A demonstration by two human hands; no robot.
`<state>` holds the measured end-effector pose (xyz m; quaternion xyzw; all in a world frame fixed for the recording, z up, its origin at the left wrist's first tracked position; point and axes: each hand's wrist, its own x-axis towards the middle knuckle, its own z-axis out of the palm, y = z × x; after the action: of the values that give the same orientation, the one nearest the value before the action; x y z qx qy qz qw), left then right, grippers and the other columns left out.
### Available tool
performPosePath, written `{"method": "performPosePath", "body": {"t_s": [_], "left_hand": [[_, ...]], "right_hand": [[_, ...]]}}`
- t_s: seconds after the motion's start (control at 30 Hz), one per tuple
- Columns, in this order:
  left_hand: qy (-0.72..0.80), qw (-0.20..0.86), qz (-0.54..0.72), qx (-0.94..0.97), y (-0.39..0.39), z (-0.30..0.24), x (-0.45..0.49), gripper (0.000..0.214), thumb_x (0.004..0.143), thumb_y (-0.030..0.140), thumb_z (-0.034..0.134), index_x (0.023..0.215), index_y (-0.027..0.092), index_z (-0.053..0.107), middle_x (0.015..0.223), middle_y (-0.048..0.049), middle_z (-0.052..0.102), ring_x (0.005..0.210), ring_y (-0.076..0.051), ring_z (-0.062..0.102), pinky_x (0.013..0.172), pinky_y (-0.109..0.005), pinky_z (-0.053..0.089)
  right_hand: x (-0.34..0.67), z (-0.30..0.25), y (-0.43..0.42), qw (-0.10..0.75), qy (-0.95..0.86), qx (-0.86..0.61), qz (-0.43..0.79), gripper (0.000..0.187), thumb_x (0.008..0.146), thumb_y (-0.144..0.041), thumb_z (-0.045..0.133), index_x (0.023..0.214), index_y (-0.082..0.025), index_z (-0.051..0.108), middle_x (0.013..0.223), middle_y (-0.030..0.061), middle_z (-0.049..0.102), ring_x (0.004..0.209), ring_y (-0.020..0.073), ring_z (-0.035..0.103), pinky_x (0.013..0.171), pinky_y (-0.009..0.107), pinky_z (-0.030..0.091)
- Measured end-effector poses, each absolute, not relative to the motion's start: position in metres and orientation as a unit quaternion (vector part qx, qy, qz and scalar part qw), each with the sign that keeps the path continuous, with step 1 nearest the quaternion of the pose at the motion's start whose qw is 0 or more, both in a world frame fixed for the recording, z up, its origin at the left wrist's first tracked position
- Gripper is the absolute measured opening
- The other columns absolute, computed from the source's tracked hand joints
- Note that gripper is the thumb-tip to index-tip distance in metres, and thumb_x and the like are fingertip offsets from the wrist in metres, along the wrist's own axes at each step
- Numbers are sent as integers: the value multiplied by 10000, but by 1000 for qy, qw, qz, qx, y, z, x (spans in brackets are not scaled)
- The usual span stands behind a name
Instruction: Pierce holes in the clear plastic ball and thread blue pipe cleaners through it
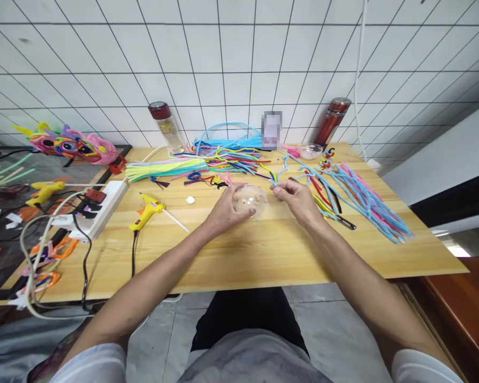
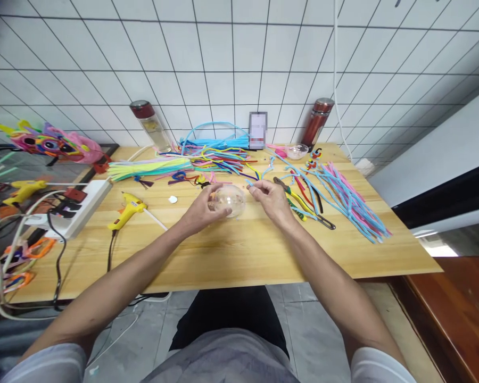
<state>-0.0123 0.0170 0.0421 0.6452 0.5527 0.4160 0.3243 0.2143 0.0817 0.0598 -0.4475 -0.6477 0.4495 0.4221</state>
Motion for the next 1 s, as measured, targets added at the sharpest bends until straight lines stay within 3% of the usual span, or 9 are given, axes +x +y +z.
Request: {"method": "performPosePath", "body": {"t_s": [0.1, 0.2, 0.33, 0.47, 0.6, 0.7, 0.83, 1.0], "left_hand": [[490, 443, 500, 559, 14, 43, -19, 855, 727, 412, 825, 1458, 230, 422, 1542, -171, 480, 1293, -304, 645, 1035, -447, 580], [441, 494, 539, 521, 15, 38, -21, 934, 699, 452, 862, 1482, 266, 388, 1583, -150, 445, 1358, -308, 609, 1087, -429, 555], [433, 504, 560, 495, 19, 19, -21, 975, 666, 543, 883, 1457, 267, 385, 1566, -162, 450, 1403, -327, 563, 1111, -444, 540], [408, 512, 575, 491, 18, 3, -20, 1012, 662, 528, 902, 1466, 274, 341, 1589, -175, 390, 1420, -333, 532, 1105, -460, 531], [422, 507, 547, 516, 14, 5, -20, 1078, 698, 526, 895, 1550, 285, 279, 1567, -154, 431, 1390, -331, 546, 1139, -492, 488], [460, 476, 538, 522, 13, 8, -19, 1058, 648, 554, 918, 1496, 244, 366, 1477, -141, 518, 1354, -337, 562, 1143, -486, 475], [488, 474, 552, 482, 12, 6, -14, 972, 599, 588, 935, 1344, 209, 437, 1329, -125, 597, 1219, -309, 634, 1033, -447, 540], [481, 482, 566, 465, 8, 6, -14, 964, 700, 613, 872, 1430, 222, 377, 1427, -138, 542, 1273, -300, 610, 1073, -448, 512]], "right_hand": [[202, 59, 92, 445, -628, -435, 468, 386, 762, -557, 738, 912, -201, 729, 799, 20, 678, 727, 159, 559, 672, 293, 477], [191, 56, 94, 467, -618, -421, 472, 390, 772, -542, 727, 959, -200, 725, 875, 35, 707, 732, 155, 558, 651, 286, 466], [182, 46, 87, 467, -616, -431, 466, 394, 808, -548, 710, 979, -194, 718, 891, 34, 700, 707, 143, 532, 632, 285, 429], [180, 35, 81, 444, -626, -423, 481, 412, 811, -562, 720, 1008, -201, 710, 899, 32, 704, 745, 156, 573, 662, 287, 457], [178, 28, 80, 458, -633, -393, 485, 353, 800, -526, 745, 962, -214, 712, 876, 15, 702, 785, 167, 608, 724, 300, 491], [178, 26, 79, 446, -654, -389, 472, 311, 818, -499, 744, 955, -220, 728, 823, -3, 673, 766, 165, 595, 731, 306, 483], [180, 25, 77, 433, -682, -388, 444, 324, 861, -498, 703, 1035, -230, 751, 823, -8, 638, 763, 166, 570, 722, 306, 463], [184, 32, 72, 424, -745, -366, 362, 369, 887, -486, 689, 1139, -222, 743, 922, 20, 618, 779, 168, 564, 690, 302, 446]]}}
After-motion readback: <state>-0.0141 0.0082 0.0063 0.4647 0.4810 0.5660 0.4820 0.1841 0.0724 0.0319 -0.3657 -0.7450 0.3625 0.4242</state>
